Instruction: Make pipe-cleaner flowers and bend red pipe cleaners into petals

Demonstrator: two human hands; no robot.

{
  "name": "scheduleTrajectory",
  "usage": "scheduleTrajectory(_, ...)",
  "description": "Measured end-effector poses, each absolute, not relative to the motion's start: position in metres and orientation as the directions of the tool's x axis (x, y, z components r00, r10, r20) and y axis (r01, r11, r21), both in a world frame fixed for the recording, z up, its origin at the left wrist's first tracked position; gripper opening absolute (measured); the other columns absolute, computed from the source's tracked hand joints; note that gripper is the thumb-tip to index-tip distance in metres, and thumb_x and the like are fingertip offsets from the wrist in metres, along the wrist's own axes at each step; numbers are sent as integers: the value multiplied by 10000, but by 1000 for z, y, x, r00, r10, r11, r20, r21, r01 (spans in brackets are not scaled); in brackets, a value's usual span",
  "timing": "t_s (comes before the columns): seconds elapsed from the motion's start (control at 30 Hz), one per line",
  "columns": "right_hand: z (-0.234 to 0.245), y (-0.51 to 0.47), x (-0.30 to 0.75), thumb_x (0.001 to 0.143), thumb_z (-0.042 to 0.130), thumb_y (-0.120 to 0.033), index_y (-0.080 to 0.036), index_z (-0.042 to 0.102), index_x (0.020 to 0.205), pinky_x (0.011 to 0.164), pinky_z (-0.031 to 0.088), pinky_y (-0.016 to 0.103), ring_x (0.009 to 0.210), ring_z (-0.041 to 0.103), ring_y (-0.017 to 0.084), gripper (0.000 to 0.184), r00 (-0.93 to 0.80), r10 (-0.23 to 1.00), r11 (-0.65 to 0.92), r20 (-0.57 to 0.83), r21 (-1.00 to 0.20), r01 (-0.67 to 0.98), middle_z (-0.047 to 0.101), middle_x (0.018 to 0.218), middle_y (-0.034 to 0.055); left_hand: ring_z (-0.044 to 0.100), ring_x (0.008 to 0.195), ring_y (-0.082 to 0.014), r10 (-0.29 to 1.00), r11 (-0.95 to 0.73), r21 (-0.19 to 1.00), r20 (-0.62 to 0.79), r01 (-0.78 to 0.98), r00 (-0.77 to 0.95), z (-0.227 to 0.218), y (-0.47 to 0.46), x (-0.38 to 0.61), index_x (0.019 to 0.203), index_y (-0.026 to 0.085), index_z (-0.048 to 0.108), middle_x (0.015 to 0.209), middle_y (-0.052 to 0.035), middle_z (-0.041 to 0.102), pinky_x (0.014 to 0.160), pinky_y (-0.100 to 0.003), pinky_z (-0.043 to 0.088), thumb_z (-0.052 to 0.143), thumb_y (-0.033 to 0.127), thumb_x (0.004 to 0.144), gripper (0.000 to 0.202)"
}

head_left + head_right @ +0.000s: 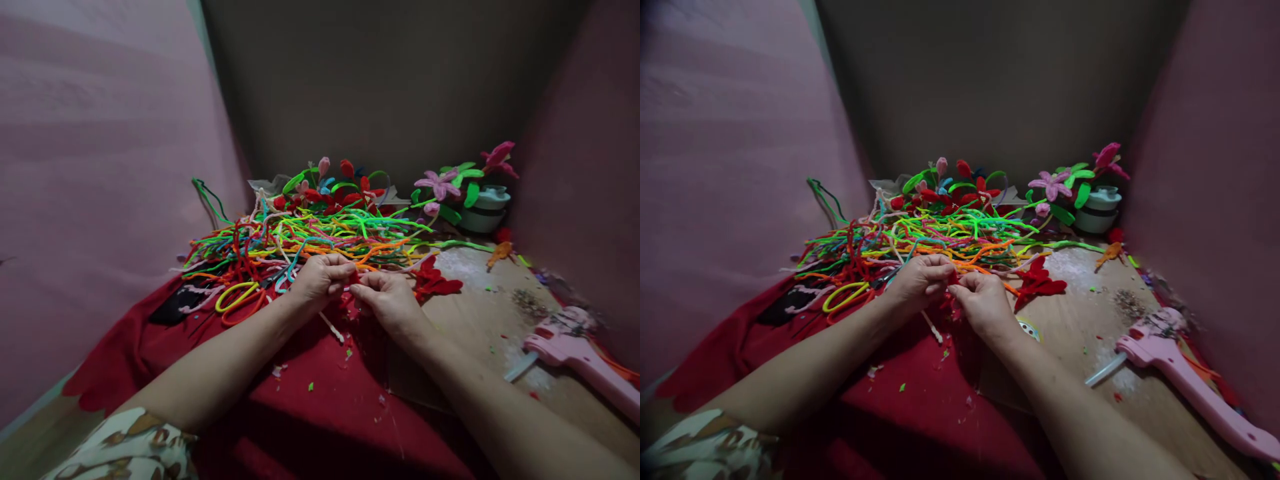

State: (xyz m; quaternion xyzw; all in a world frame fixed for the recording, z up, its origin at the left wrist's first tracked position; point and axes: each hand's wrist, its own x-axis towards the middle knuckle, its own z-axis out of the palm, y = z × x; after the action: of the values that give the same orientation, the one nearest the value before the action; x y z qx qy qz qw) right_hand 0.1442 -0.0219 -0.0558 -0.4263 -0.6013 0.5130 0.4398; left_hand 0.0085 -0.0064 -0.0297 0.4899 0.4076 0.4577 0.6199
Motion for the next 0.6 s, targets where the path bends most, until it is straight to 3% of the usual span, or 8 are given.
scheduleTrajectory(0.3, -40, -29, 151, 610, 617, -318, -176, 456, 452, 431, 259, 237, 393, 349, 71, 266, -197, 980, 12, 1, -999, 52, 445, 406, -36, 341, 352, -25, 892, 21, 988, -88, 153, 443, -20, -3, 0, 656, 118, 601, 451, 58, 467, 365, -176, 206, 674, 303, 626, 201)
scheduleTrajectory(0.47, -42, -29, 147, 581, 638, -323, -174, 458, 446, 422, 260, 230, 383, 360, 69, 270, -204, 978, -45, -45, -999, 7, 467, 397, -33, 310, 364, -20, 941, -53, 990, 7, 128, 338, -18, -9, 5, 557, 116, 561, 407, 72, 411, 378, -172, 197, 650, 288, 644, 212)
scheduleTrajectory(0.6, -43, -30, 144, 583, 660, -348, -173, 457, 455, 416, 264, 225, 379, 372, 72, 297, -227, 972, -75, -64, -996, -38, 476, 398, -37, 293, 322, -24, 956, 50, 997, -63, 51, 285, -18, -10, 5, 533, 126, 523, 369, 70, 408, 352, -183, 176, 676, 321, 623, 264)
